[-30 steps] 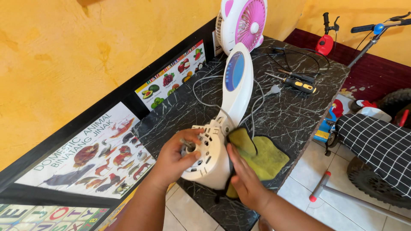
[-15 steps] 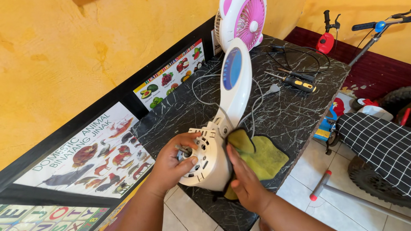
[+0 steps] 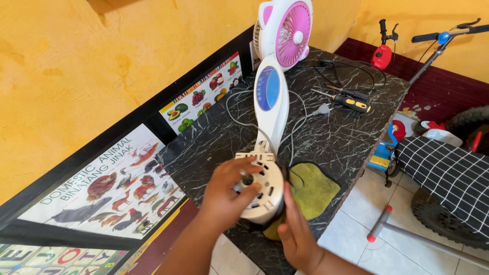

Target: The person uses a screwdriver to unscrew the center cap of a small pink cat-shaped desk fan, removes the front grille and fastener, and sets the grille aside. They then wipe the fan motor housing, base, and removed grille with a cloth, and finish by wiping the grille of a larger standing fan lying on the floor.

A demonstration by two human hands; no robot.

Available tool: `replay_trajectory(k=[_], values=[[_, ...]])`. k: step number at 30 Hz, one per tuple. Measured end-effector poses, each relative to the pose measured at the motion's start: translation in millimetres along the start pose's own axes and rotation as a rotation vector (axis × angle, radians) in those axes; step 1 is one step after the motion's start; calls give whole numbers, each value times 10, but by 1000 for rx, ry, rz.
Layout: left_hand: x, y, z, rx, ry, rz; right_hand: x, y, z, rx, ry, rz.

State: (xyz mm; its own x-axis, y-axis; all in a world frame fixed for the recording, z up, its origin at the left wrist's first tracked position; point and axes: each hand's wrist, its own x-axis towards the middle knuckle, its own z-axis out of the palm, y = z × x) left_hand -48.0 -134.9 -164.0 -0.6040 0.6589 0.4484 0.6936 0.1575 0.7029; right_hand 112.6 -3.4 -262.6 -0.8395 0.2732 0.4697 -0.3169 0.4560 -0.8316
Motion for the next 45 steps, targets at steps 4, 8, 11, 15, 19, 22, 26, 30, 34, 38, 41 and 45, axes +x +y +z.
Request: replay_trajectory(k=[4, 8, 11, 15, 19, 22, 26, 30, 34, 38, 41, 45], values=[[27, 174, 178, 107, -11, -32, -98, 2, 4, 24, 69, 120], [46, 275, 239, 138, -77, -25, 178, 117, -256, 56, 136, 7], [-36, 356, 205, 168, -143, 74, 346, 176, -510, 28, 144, 4], [-94, 393, 42, 29, -281, 129, 461, 249, -666, 73, 173, 174], [66, 300, -74, 59, -315, 157, 193, 253, -464, 96, 251, 137], [170, 223, -31, 139, -261, 192, -142, 206, -259, -224, 216, 101], [265, 116, 181, 156, -204, 212, -136, 287, -233, -123, 253, 180], [399, -17, 397, 175, -54, 422, 102, 373, -470, -230, 277, 237], [525, -175, 533, -60, -147, 370, 178, 424, -571, -156, 365, 287], [573, -258, 677, -145, -117, 358, 80, 445, -530, -399, 390, 72], [593, -313, 708, -137, -87, 395, 28, 407, -505, -740, 252, -191], [624, -370, 747, -30, -56, 425, 155, 306, -636, -830, 94, -376]])
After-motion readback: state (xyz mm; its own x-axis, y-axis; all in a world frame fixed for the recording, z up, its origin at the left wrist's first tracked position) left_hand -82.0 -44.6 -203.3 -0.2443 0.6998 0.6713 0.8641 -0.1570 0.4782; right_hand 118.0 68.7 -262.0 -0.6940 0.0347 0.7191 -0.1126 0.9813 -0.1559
